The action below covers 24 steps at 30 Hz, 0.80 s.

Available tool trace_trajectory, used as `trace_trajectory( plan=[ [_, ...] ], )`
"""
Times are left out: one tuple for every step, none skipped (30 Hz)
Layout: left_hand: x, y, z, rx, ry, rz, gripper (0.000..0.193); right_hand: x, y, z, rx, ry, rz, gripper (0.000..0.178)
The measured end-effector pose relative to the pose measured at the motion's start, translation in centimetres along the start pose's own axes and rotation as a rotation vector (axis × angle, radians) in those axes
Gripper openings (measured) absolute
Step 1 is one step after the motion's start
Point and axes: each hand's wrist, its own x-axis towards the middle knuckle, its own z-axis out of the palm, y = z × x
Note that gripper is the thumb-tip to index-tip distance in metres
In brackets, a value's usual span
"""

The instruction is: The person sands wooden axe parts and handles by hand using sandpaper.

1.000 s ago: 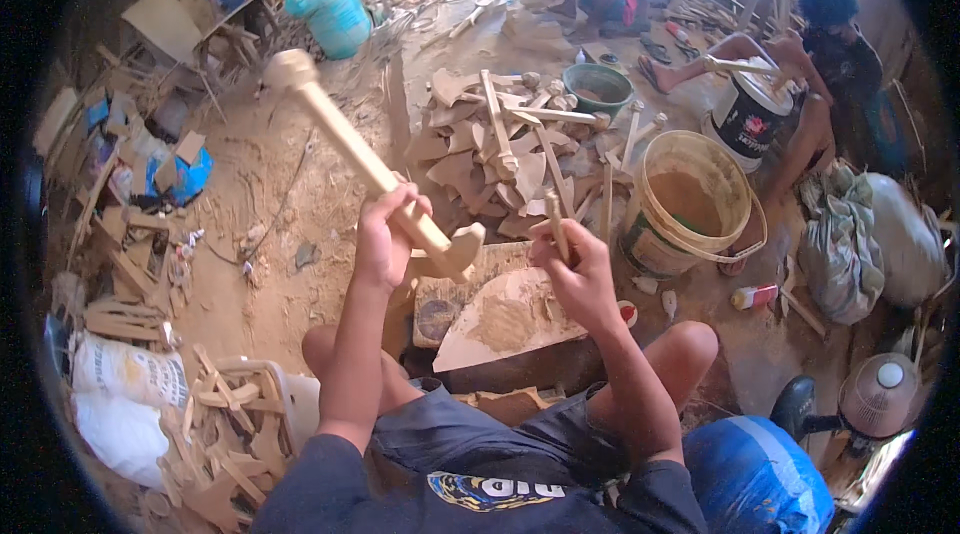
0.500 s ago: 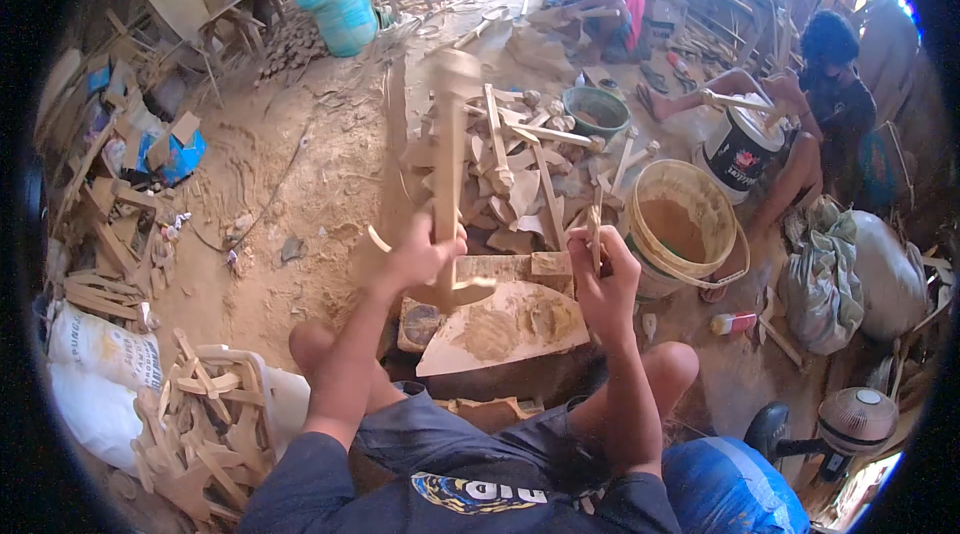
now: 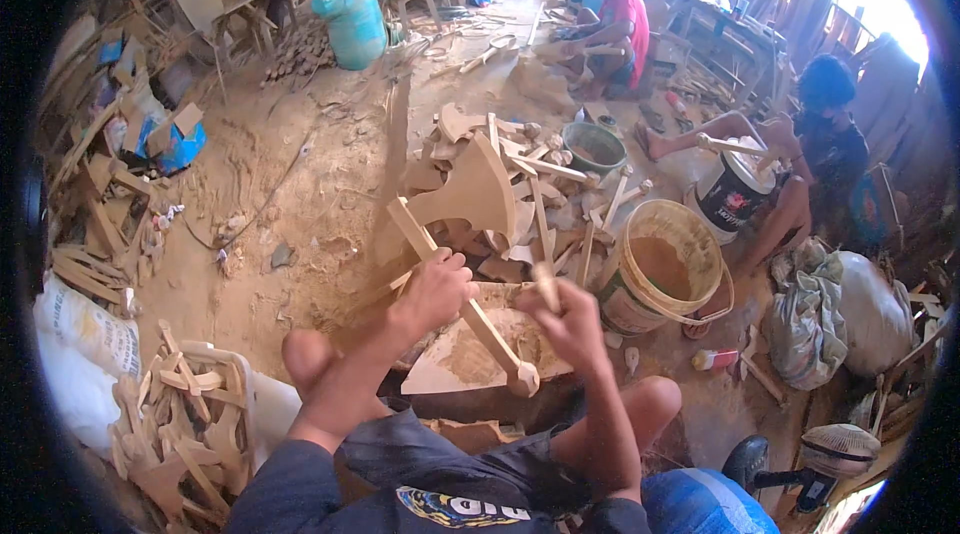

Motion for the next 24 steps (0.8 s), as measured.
trace_trajectory(
  plan=[
    [0.1, 0.1, -0.4, -0.061, 0.037, -0.007, 0.008, -0.2, 0.6, 1.3, -0.033, -0.075, 0.014, 0.024],
    [0.6, 0.1, -1.3, -0.059, 0.045, -0.001, 0.008, -0.5, 0.9, 2.1, -0.069, -0.142, 0.029, 0.03],
    [1.1, 0.0, -2.2, -0.118, 0.091, 0.006, 0.009, -0.6, 1.0, 2.5, -0.164, -0.169, 0.031, 0.044],
    [0.7, -0.4, -3.2, -0.168, 0.123, -0.002, 0.01, -0.8, -1.4, 3.5, -0.249, -0.189, 0.099, 0.055],
    [1.0, -0.6, -4.0, -0.169, 0.12, 0.0, 0.01, -0.8, -1.3, 3.5, -0.238, -0.208, 0.121, 0.055],
    [1.3, -1.2, -4.8, -0.17, 0.139, -0.004, 0.011, -0.8, -1.2, 3.5, -0.228, -0.225, 0.144, 0.056],
    [1.4, -1.4, -5.0, -0.175, 0.154, -0.011, 0.012, -0.9, -1.1, 3.6, -0.224, -0.228, 0.152, 0.056],
    [1.5, -1.3, -4.8, -0.181, 0.146, -0.011, 0.012, -0.9, -0.9, 3.7, -0.178, -0.196, 0.164, 0.052],
    [1.7, -1.0, -4.4, -0.184, 0.34, -0.075, 0.014, -0.9, -0.8, 3.9, -0.131, -0.164, 0.177, 0.049],
    [1.6, -1.1, -4.3, -0.13, 0.468, -0.117, 0.018, -0.9, -0.9, 4.0, -0.131, -0.162, 0.181, 0.049],
    [1.5, -1.1, -4.0, -0.082, 0.592, -0.165, 0.022, -0.9, -1.1, 4.2, -0.062, -0.132, 0.163, 0.049],
    [1.3, -0.4, -3.7, -0.086, 0.589, -0.164, 0.022, -0.9, -1.2, 4.3, 0.007, -0.101, 0.144, 0.048],
    [1.0, 0.8, -3.3, -0.369, 0.713, -0.412, 0.025, -0.9, -1.5, 4.2, 0.018, -0.115, 0.216, 0.048],
    [1.0, 1.6, -3.1, -0.66, 0.827, -0.658, 0.028, -0.9, -1.4, 4.1, 0.017, -0.112, 0.214, 0.048],
    [1.1, 1.8, -2.8, -0.842, 0.751, -0.749, 0.021, -0.9, -1.2, 4.1, 0.061, -0.125, 0.17, 0.047],
    [1.6, 1.9, -3.2, -0.847, 0.751, -0.745, 0.021, -0.9, -0.8, 4.0, 0.103, -0.136, 0.128, 0.046],
    [2.2, 1.8, -3.5, -1.301, 0.69, -0.843, 0.018, -1.1, -0.4, 4.1, 0.099, -0.133, 0.128, 0.046],
    [2.9, 1.9, -3.8, -1.756, 0.594, -0.92, 0.016, -1.5, 0.0, 4.3, 0.15, -0.167, 0.09, 0.046],
    [4.0, 2.5, -6.6, -2.015, 0.62, -1.013, 0.02, -1.6, -0.2, 4.7, 0.205, -0.205, 0.054, 0.045],
    [3.6, 2.3, -6.1, -2.014, 0.618, -1.016, 0.02, -1.7, -0.4, 4.7, 0.207, -0.205, 0.056, 0.045],
    [2.9, 1.9, -5.1, -2.124, 0.579, -0.946, 0.019, -1.8, -0.7, 4.4, 0.031, -0.231, 0.036, 0.046],
    [2.6, 1.6, -5.0, -2.228, 0.54, -0.87, 0.019, -1.7, -1.1, 4.4, -0.144, -0.256, 0.012, 0.047],
    [2.6, 1.7, -5.2, -2.134, 0.532, -0.947, 0.021, -1.7, -1.6, 4.7, -0.254, -0.116, -0.073, 0.049],
    [2.6, 1.4, -4.9, -2.135, 0.528, -0.945, 0.021, -1.2, -2.2, 3.9, -0.282, -0.052, -0.03, 0.052]
  ],
)
